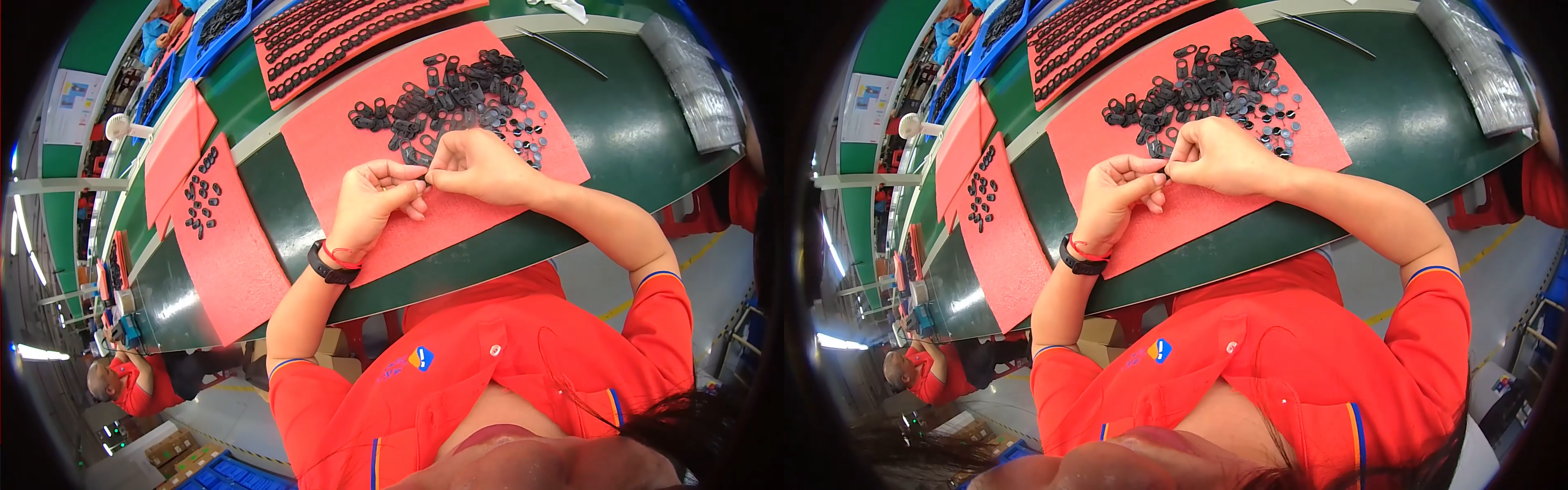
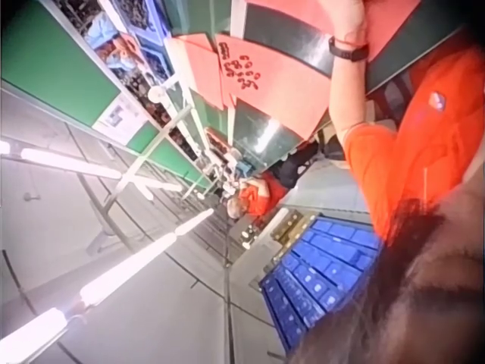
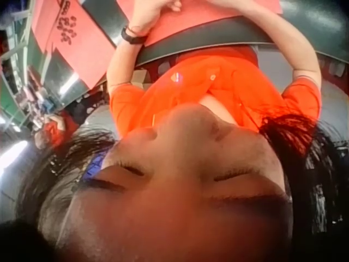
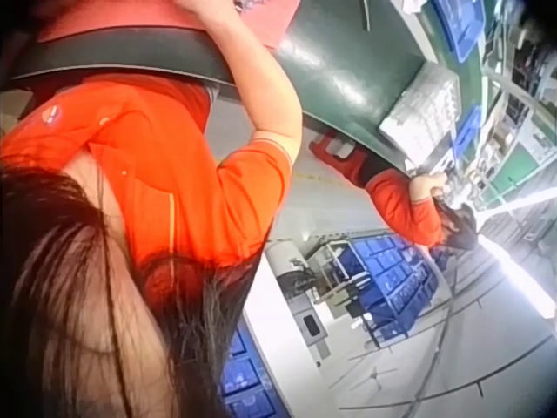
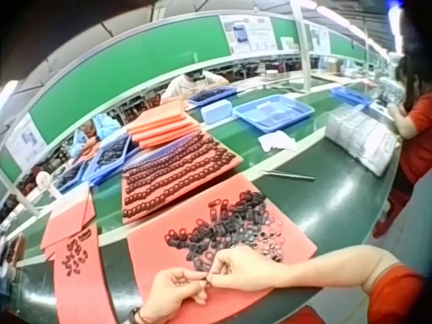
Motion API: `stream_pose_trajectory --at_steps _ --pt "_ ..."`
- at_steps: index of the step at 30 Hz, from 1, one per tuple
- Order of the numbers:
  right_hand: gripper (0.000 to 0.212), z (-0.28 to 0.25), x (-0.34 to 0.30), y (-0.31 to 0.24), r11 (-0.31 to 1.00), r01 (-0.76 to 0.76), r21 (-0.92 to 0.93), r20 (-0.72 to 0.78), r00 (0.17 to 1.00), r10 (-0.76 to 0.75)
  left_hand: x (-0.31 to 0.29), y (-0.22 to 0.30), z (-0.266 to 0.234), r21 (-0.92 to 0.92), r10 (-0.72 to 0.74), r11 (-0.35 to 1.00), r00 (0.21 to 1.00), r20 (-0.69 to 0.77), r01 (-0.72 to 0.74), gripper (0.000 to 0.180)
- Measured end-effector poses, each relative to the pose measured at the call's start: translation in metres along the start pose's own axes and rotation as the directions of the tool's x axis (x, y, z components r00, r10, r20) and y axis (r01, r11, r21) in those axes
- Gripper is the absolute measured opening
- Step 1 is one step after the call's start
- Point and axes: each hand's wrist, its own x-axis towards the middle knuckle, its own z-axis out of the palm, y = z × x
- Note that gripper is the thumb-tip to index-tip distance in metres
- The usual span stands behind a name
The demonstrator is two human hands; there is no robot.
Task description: The person assembles small black plastic or rubber components by hand at a factory workstation.
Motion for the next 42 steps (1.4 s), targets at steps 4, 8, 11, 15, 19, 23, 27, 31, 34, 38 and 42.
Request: stream_pose_trajectory --at_steps 4,8,11,15,19,23,27,31,34,38,42 --pt "0.019 -0.0004 -0.0015 -0.0047 0.999 0.020 -0.045 -0.022 1.000 -0.021 0.0003 0.0021 0.0009 0.015 -0.003 1.000 1.000 -0.007 0.003 0.018" --pt "0.020 0.0008 -0.0008 -0.0044 0.996 0.039 -0.082 -0.049 0.998 -0.043 0.0001 0.0029 0.0015 0.021 -0.011 1.000 1.000 -0.003 0.011 0.017" --pt "0.020 0.0015 -0.0031 -0.0054 0.993 0.034 -0.109 -0.063 0.997 -0.041 -0.0003 0.0040 0.0023 0.031 -0.021 0.999 1.000 -0.005 0.022 0.017" --pt "0.019 0.0034 -0.0041 -0.0059 0.993 0.040 -0.114 -0.060 0.997 -0.047 -0.0027 0.0025 0.0040 0.033 -0.025 0.999 0.999 -0.024 0.026 0.014" --pt "0.026 0.0032 -0.0045 -0.0061 0.994 0.009 -0.112 -0.070 0.997 -0.017 -0.0005 0.0025 0.0044 0.038 -0.019 0.999 0.999 -0.031 0.020 0.012" --pt "0.025 0.0028 -0.0039 -0.0059 0.995 0.013 -0.103 -0.067 0.998 -0.020 -0.0008 0.0016 0.0034 0.038 -0.017 0.999 0.999 -0.033 0.018 0.011" --pt "0.025 0.0017 -0.0033 -0.0056 0.993 0.030 -0.112 -0.059 0.998 -0.037 0.0001 0.0017 0.0029 0.034 -0.022 0.999 0.999 -0.028 0.023 0.011" --pt "0.018 -0.0019 -0.0022 -0.0017 0.998 0.042 -0.037 -0.010 0.999 -0.043 -0.0008 0.0018 0.0014 0.028 -0.022 0.999 1.000 -0.021 0.023 0.015" --pt "0.018 -0.0020 -0.0023 -0.0021 1.000 0.015 -0.011 0.001 1.000 -0.015 -0.0021 0.0024 0.0013 0.014 -0.031 0.999 0.999 -0.032 0.031 0.016" --pt "0.018 0.0010 -0.0007 0.0014 1.000 0.017 0.022 0.010 1.000 -0.017 -0.0033 0.0022 0.0001 -0.009 -0.049 0.999 0.998 -0.030 0.049 0.017" --pt "0.021 -0.0007 -0.0010 -0.0009 0.998 0.058 -0.014 -0.015 0.998 -0.058 -0.0004 0.0038 -0.0001 0.006 -0.058 0.998 0.997 -0.049 0.058 0.017"
